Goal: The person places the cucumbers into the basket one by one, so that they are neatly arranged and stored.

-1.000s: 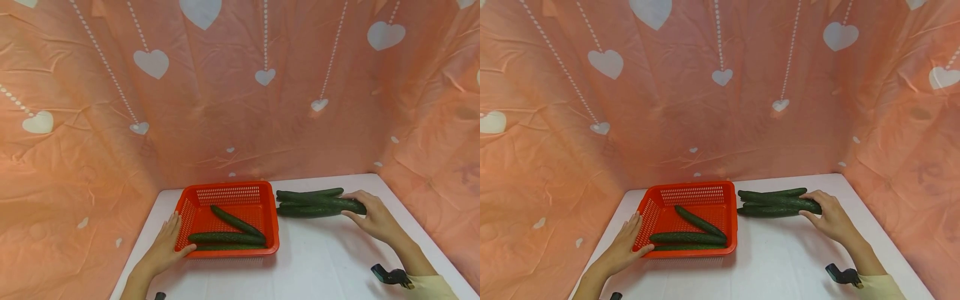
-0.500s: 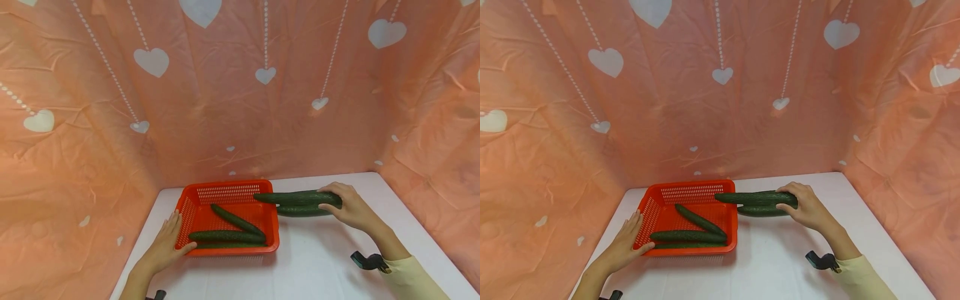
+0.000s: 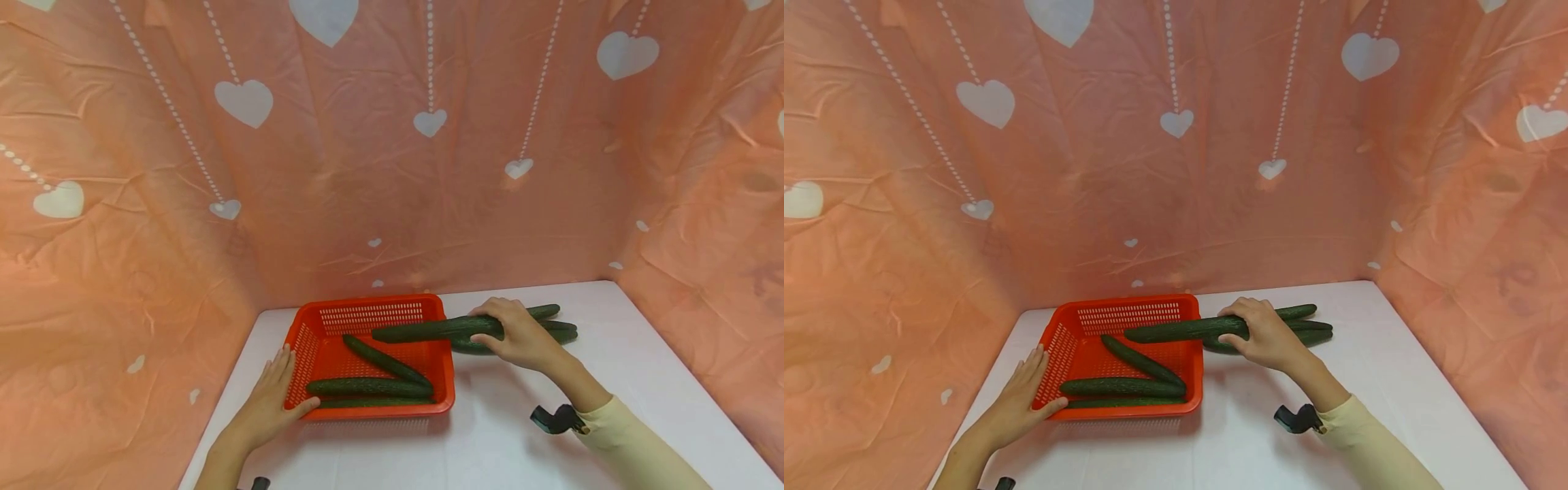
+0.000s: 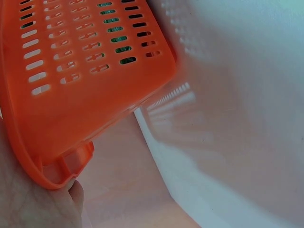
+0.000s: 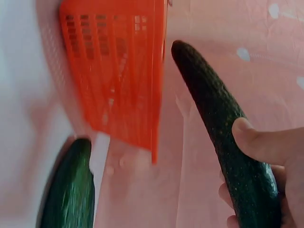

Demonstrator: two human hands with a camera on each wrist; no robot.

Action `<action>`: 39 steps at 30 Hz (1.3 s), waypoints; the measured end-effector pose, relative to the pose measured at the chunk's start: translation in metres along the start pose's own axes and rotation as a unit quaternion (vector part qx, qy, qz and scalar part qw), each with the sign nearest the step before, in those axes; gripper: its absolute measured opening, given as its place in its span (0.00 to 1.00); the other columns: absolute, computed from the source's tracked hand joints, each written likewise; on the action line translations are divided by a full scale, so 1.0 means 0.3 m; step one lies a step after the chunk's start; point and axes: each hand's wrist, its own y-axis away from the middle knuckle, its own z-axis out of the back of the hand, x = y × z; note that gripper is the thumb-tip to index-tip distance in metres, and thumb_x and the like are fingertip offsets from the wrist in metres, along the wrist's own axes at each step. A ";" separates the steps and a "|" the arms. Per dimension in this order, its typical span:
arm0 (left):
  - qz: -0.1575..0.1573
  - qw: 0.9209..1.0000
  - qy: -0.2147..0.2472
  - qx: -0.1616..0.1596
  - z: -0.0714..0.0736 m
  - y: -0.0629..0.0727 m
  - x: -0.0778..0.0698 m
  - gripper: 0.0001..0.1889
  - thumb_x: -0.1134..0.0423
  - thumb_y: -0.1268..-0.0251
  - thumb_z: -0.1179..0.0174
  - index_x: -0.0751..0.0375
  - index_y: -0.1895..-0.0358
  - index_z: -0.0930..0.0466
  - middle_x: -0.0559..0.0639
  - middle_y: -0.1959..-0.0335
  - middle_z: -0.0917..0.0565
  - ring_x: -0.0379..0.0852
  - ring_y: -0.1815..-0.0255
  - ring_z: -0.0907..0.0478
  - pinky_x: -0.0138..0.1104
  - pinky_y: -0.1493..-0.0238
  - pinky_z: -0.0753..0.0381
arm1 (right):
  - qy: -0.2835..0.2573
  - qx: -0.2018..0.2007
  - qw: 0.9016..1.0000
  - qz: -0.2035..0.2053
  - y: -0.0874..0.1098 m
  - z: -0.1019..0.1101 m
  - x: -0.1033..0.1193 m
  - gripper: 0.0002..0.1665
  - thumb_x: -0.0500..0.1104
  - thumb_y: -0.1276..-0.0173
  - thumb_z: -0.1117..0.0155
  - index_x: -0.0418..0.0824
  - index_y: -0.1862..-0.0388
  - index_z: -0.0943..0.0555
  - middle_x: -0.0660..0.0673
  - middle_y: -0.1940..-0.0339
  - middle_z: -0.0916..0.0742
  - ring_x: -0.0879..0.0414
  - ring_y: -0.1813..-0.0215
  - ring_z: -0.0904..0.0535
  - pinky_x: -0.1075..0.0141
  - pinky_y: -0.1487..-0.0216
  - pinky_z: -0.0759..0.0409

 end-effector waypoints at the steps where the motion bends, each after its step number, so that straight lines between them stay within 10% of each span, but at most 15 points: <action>1: 0.001 1.000 0.002 0.000 0.001 0.000 0.000 0.59 0.35 0.29 0.34 0.76 0.15 0.53 0.69 0.12 0.57 0.65 0.11 0.61 0.28 0.17 0.79 | 0.000 0.003 1.000 0.003 -0.012 -0.014 0.010 0.23 0.43 0.39 0.14 0.45 0.47 0.13 0.51 0.53 0.11 0.54 0.49 0.17 0.47 0.40 0.22; 16: 0.014 1.000 0.000 0.009 0.004 -0.004 0.002 0.60 0.33 0.29 0.35 0.74 0.14 0.54 0.68 0.11 0.59 0.66 0.11 0.62 0.26 0.20 0.81 | -0.059 0.038 0.998 0.002 -0.123 -0.235 0.115 0.20 0.41 0.36 0.17 0.39 0.47 0.12 0.47 0.54 0.11 0.51 0.52 0.16 0.50 0.44 0.14; 39: 0.025 1.000 -0.002 0.013 -0.005 -0.008 -0.003 0.60 0.32 0.29 0.35 0.74 0.14 0.54 0.67 0.11 0.59 0.67 0.11 0.63 0.50 0.11 0.67 | -0.082 0.083 0.991 -0.067 -0.194 -0.406 0.192 0.20 0.46 0.35 0.17 0.38 0.49 0.11 0.42 0.51 0.09 0.42 0.44 0.15 0.43 0.33 0.18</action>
